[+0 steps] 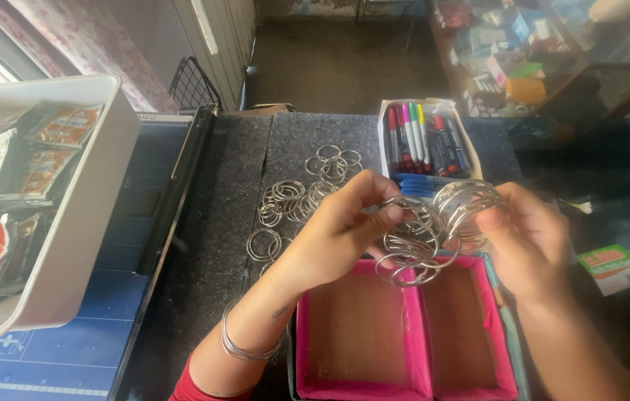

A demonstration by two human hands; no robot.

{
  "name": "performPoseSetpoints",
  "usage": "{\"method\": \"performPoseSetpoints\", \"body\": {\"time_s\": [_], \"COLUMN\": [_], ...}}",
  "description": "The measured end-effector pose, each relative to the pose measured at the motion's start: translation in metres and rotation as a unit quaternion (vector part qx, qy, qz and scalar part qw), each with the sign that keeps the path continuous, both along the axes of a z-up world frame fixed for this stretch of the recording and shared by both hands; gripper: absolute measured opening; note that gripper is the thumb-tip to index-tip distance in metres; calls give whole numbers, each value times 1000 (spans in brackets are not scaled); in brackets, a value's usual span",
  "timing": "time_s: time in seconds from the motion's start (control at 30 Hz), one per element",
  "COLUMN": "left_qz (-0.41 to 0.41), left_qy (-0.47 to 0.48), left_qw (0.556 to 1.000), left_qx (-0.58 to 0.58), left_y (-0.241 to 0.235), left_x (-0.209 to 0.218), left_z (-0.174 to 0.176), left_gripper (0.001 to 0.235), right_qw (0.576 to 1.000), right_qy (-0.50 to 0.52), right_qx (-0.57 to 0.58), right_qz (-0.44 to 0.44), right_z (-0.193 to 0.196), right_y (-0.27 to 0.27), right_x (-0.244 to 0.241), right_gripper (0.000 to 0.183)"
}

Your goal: Organizing metal binder rings by sorting them into a divided box and then cleaning the workspace with a cloth.

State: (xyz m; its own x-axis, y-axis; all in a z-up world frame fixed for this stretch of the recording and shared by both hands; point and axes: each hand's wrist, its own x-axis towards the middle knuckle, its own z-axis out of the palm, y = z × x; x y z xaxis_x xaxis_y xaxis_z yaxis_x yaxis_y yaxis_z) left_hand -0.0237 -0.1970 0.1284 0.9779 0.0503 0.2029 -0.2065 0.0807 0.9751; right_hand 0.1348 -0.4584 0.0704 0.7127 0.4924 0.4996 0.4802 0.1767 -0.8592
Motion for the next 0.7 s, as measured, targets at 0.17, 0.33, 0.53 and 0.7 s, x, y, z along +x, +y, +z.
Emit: {"method": "performPoseSetpoints", "body": {"time_s": [0.17, 0.33, 0.53, 0.7], "left_qz": [1, -15, -9, 10], "left_qy": [9, 3, -13, -28], "left_qw": [1000, 998, 991, 981], "left_qx": [-5, -58, -136, -190], "left_y": [1, 4, 9, 9], "left_x": [-1, -2, 3, -5], "left_z": [2, -1, -13, -1], "left_gripper": [7, 11, 15, 20], "right_qw": [997, 993, 988, 985], "right_qy": [68, 95, 137, 68], "right_qx": [39, 40, 32, -142], "right_qz": [27, 57, 67, 67], "right_z": [4, 16, 19, 53], "right_y": [4, 9, 13, 20], "right_x": [-5, -12, -16, -31], "right_gripper": [38, 50, 54, 75]}}
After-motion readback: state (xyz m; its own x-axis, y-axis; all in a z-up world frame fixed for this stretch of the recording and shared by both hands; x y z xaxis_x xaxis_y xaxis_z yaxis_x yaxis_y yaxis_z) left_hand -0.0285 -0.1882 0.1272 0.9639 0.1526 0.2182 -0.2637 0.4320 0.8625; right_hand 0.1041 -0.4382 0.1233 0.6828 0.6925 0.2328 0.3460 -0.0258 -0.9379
